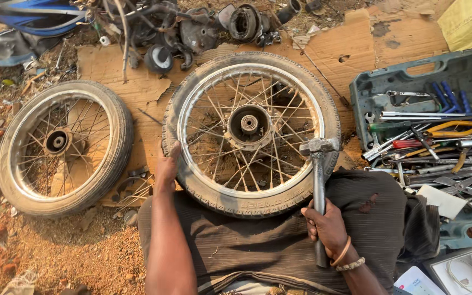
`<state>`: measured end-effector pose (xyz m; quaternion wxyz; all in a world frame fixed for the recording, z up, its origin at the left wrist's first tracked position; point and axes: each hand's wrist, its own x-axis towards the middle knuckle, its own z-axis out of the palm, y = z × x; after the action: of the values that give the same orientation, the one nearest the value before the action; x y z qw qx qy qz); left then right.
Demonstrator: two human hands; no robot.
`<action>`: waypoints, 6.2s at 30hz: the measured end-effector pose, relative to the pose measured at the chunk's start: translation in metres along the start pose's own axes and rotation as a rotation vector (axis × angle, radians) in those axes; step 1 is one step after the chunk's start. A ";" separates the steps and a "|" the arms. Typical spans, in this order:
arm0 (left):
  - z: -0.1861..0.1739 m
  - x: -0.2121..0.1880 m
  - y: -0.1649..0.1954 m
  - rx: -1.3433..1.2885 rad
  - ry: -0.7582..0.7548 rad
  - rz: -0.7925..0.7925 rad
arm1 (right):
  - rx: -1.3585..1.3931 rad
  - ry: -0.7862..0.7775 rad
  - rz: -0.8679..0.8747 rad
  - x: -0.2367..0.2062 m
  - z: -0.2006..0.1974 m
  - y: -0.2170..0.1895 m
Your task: The person removes a bearing from a motorcycle wheel using a hammer and a cloth, then places the wheel aside and handles a small metal part.
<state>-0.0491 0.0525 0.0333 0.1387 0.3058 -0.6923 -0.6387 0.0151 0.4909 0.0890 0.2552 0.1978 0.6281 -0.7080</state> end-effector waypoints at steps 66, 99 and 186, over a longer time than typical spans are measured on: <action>0.043 -0.087 -0.015 -0.288 0.332 -0.260 | -0.324 0.346 -0.828 -0.078 0.019 -0.156; 0.042 -0.091 -0.044 -0.127 0.320 -0.088 | -0.308 0.078 -0.117 0.039 0.064 -0.083; 0.034 -0.078 -0.013 -0.083 0.345 -0.120 | 0.088 0.296 -0.724 -0.058 0.046 -0.136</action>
<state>-0.0050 0.1270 0.0312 0.2293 0.4456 -0.6117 -0.6121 -0.0201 0.4627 0.2369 -0.1132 0.0743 0.6562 -0.7423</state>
